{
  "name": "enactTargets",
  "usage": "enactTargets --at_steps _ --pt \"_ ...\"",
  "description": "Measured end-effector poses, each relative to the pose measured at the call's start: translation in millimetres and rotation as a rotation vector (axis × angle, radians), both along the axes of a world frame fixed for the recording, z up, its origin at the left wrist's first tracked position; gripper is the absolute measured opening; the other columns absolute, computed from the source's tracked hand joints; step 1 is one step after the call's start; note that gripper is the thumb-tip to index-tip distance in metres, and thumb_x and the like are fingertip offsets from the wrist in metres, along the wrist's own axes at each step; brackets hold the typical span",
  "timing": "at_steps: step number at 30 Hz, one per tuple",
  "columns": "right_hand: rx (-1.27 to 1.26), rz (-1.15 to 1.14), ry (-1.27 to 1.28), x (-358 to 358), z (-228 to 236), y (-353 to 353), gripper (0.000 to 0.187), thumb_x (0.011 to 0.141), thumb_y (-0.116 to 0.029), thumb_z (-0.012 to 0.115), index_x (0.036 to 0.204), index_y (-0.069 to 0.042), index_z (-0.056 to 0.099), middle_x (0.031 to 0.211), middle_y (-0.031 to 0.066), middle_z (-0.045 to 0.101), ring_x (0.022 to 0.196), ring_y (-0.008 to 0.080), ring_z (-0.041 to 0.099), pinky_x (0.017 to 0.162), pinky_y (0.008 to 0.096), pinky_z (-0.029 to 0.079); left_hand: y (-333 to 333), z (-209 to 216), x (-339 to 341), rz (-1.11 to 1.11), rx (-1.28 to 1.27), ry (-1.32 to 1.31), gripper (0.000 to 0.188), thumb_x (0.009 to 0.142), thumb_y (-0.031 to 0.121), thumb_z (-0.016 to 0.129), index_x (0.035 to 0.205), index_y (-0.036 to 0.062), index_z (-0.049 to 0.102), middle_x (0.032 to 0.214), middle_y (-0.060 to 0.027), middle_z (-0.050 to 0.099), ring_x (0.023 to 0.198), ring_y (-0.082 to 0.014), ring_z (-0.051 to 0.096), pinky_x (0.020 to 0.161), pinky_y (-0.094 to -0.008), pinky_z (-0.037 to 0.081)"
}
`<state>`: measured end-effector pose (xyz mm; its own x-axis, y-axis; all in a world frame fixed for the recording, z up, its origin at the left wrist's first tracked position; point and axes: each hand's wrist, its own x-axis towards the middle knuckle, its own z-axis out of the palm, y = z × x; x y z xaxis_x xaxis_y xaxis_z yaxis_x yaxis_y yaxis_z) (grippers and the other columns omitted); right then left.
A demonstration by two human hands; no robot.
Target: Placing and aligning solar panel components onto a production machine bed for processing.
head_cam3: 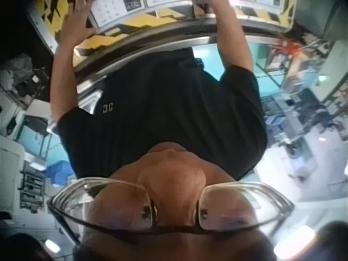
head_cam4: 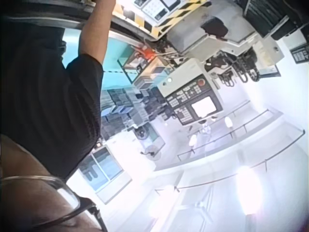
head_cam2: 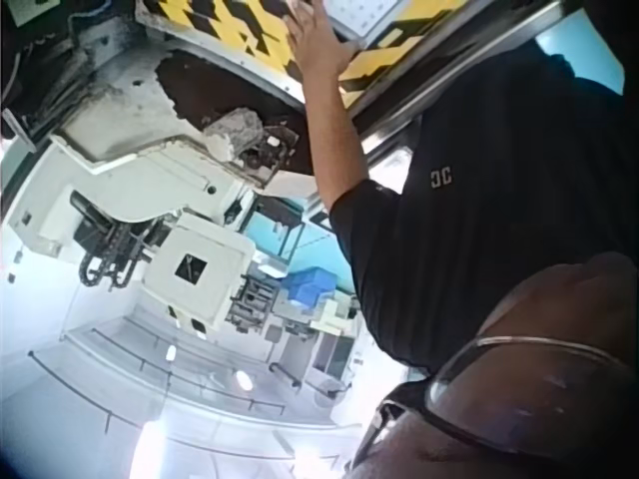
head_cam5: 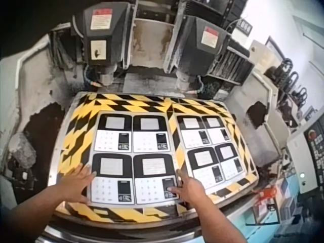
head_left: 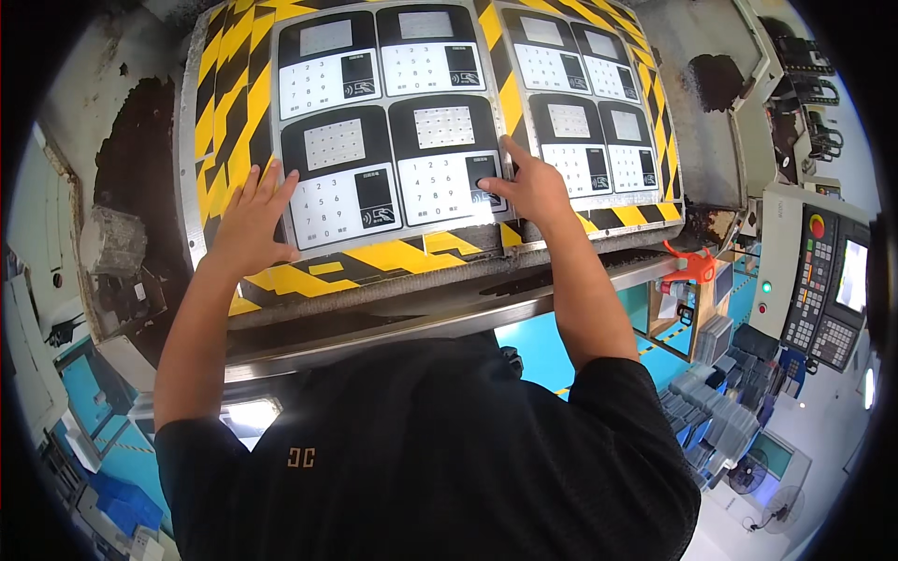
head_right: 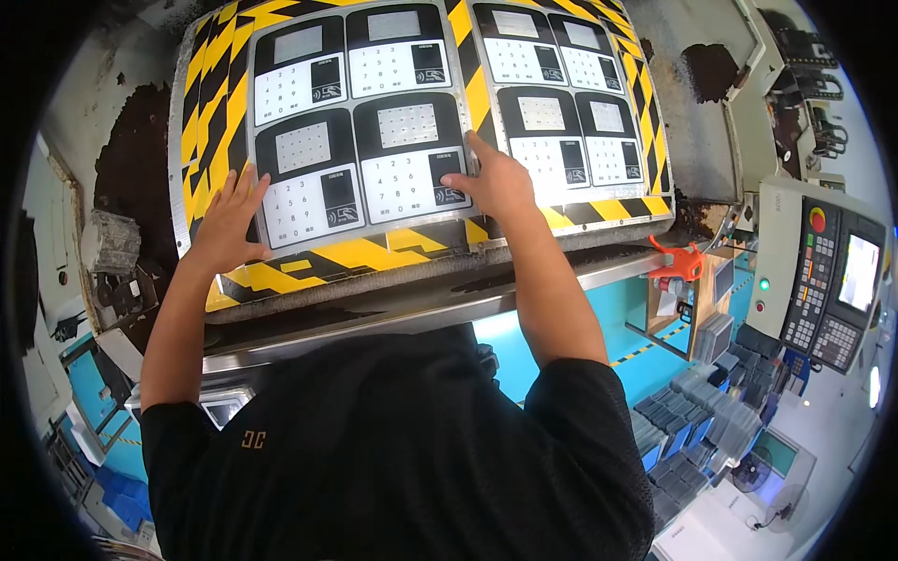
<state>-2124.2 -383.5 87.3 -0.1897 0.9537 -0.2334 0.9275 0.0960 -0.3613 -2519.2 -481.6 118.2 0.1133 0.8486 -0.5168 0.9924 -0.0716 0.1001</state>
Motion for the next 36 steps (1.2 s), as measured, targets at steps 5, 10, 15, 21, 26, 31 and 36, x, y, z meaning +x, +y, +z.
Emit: enactTargets --at_steps 5,10,15,21,26,31,36 --pt "0.004 0.014 -0.012 1.4 -0.5 0.9 0.087 0.072 -0.047 0.085 0.144 -0.012 0.05 0.069 0.0116 0.063 0.067 0.027 0.065 0.064 0.0378 0.05 0.2 -2.0 -0.1 -0.017 -0.003 0.023 0.112 0.067 0.038 0.089 0.157 0.0218 0.024 0.166 -0.0108 0.012 0.153 -0.0324 0.009 0.123 -0.047 0.014" --pt "0.019 0.054 -0.02 1.5 0.7 1.3 0.089 0.071 -0.048 0.084 0.144 -0.01 0.05 0.066 0.0128 0.064 0.066 0.0276 0.067 0.064 0.0377 0.051 -1.0 -5.5 -2.5 -0.029 0.002 0.014 0.114 0.066 0.039 0.089 0.157 0.0215 0.023 0.166 -0.0114 0.012 0.153 -0.0337 0.009 0.122 -0.0473 0.015" --pt "0.022 0.069 -0.018 2.8 2.0 1.7 0.09 0.071 -0.049 0.084 0.144 -0.01 0.049 0.067 0.0133 0.065 0.068 0.0283 0.068 0.065 0.0383 0.051 -1.6 -7.9 -3.7 -0.037 0.011 0.001 0.115 0.066 0.039 0.09 0.157 0.0213 0.022 0.166 -0.0117 0.011 0.153 -0.0339 0.008 0.122 -0.0469 0.014" --pt "0.034 0.079 -0.023 5.0 -0.4 2.3 0.091 0.07 -0.05 0.084 0.144 -0.01 0.049 0.069 0.014 0.065 0.071 0.0298 0.068 0.067 0.039 0.051 1.3 -6.2 -2.3 -0.036 -0.004 0.002 0.116 0.066 0.038 0.089 0.158 0.0212 0.021 0.166 -0.0124 0.011 0.153 -0.0341 0.008 0.123 -0.0464 0.014" --pt "0.039 0.082 -0.022 0.4 0.2 3.6 0.09 0.07 -0.049 0.084 0.143 -0.01 0.05 0.071 0.0147 0.066 0.072 0.0308 0.068 0.067 0.0393 0.051 1.5 -5.4 -3.7 -0.028 0.009 0.007 0.117 0.064 0.037 0.09 0.158 0.0203 0.021 0.165 -0.013 0.013 0.152 -0.0346 0.009 0.122 -0.0474 0.015" --pt "0.066 0.075 0.077 2.2 -10.1 4.4 0.087 0.069 -0.046 0.087 0.14 -0.009 0.054 0.071 0.0113 0.061 0.065 0.0266 0.061 0.063 0.0389 0.05 -7.6 -11.1 -19.5 -0.056 0.111 -0.141 0.115 0.063 0.033 0.09 0.156 0.0142 0.025 0.162 -0.0207 0.017 0.15 -0.0418 0.016 0.12 -0.0491 0.019" --pt "-0.044 0.009 -0.009 6.8 -0.6 1.7 0.089 0.07 -0.039 0.088 0.146 -0.012 0.048 0.067 0.0099 0.061 0.058 0.0226 0.058 0.058 0.0364 0.049 -1.5 -9.1 -11.8 -0.087 0.072 -0.105 0.115 0.064 0.038 0.089 0.156 0.0133 0.025 0.162 -0.021 0.018 0.15 -0.0407 0.014 0.121 -0.0471 0.018"
